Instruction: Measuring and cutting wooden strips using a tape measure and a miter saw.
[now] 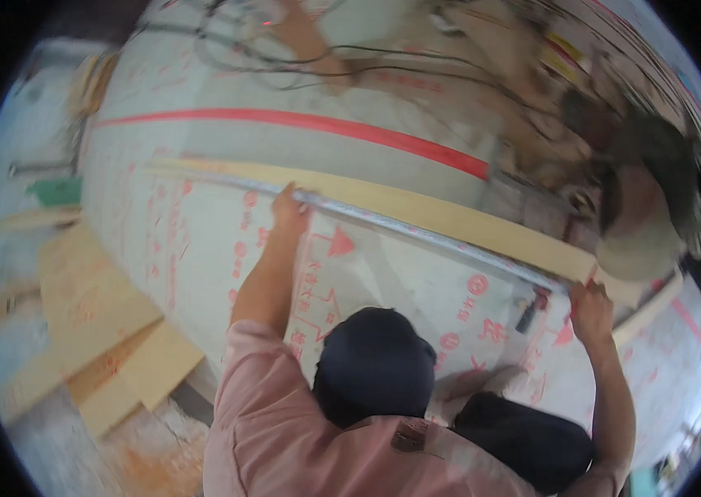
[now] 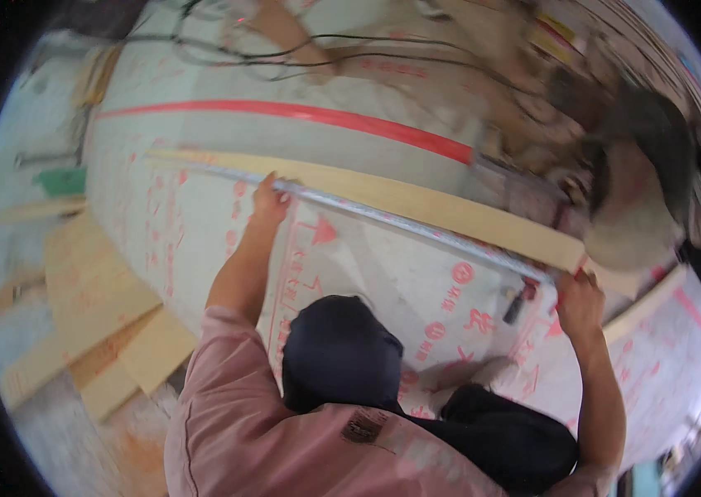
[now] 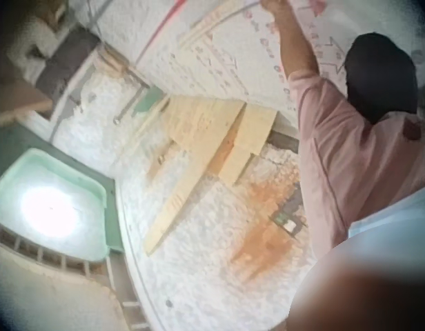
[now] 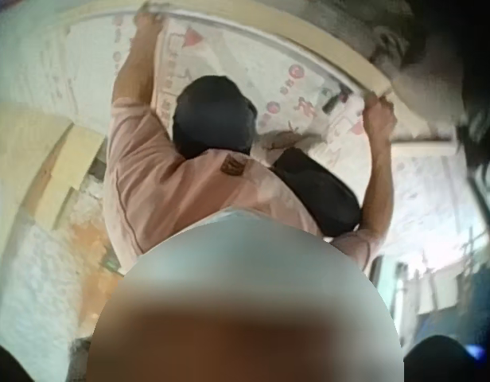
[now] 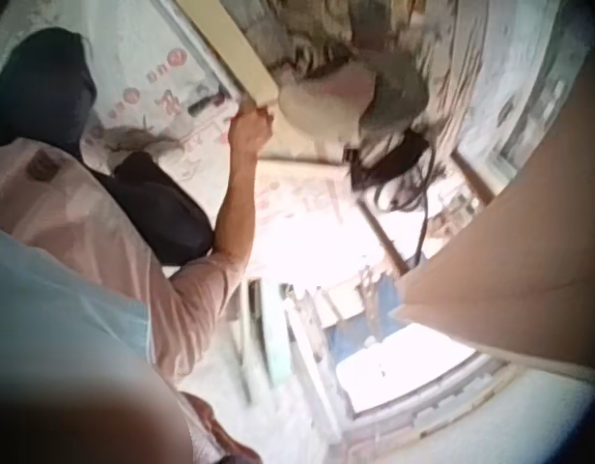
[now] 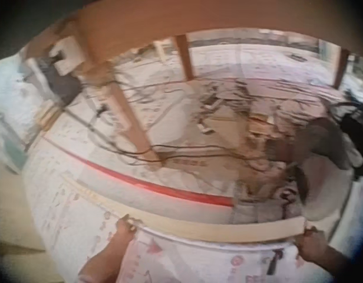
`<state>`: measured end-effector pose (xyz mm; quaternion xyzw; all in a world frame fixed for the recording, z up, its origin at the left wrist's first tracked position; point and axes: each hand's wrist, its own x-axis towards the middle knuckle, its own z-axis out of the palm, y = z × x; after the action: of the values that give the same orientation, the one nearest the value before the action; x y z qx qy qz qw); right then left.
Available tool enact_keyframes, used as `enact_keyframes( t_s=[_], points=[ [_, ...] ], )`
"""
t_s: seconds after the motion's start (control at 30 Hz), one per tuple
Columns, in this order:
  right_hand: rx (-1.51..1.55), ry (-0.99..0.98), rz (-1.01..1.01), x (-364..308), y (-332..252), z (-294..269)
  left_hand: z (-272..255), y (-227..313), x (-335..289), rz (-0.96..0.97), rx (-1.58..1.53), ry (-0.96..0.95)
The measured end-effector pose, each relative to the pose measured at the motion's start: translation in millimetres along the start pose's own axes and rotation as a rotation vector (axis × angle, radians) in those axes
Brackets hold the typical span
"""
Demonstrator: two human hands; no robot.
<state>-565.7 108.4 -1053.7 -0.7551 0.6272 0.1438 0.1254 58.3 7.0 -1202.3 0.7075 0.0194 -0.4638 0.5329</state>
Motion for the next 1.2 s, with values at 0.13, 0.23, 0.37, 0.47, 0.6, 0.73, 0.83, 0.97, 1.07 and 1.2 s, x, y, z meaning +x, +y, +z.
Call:
enact_keyframes(
  t_s=[0.13,0.23,0.37,0.47,0.6,0.73,0.83,0.97,1.07,1.2],
  points=[
    [-0.002,0.023,-0.056,16,-6,1,-20,3,11,-0.033,-0.045,-0.054],
    [0.032,0.024,-0.045,24,-4,3,-21,8,9,-0.028,0.053,-0.03],
    [0.005,0.025,0.025,20,13,13,18,-20,-34,0.466,0.303,0.047],
    [0.056,-0.007,0.097,20,36,22,81,-59,-119,1.236,1.277,-0.525],
    [0.025,0.05,0.09,13,105,52,156,-78,-208,1.44,1.726,-1.091],
    [-0.003,0.041,0.184,-20,164,41,191,-116,-185,1.532,1.866,-1.088],
    [-0.035,0.061,0.243,-46,194,38,194,-114,-180,1.197,2.044,-1.108],
    [0.01,0.024,0.234,-50,191,22,164,-81,-179,1.242,2.032,-1.145],
    [0.056,-0.027,0.182,-57,182,26,139,-53,-166,1.22,2.053,-1.166],
    [0.125,-0.16,0.138,-61,152,32,88,-22,-132,1.239,2.097,-1.192]
  ],
)
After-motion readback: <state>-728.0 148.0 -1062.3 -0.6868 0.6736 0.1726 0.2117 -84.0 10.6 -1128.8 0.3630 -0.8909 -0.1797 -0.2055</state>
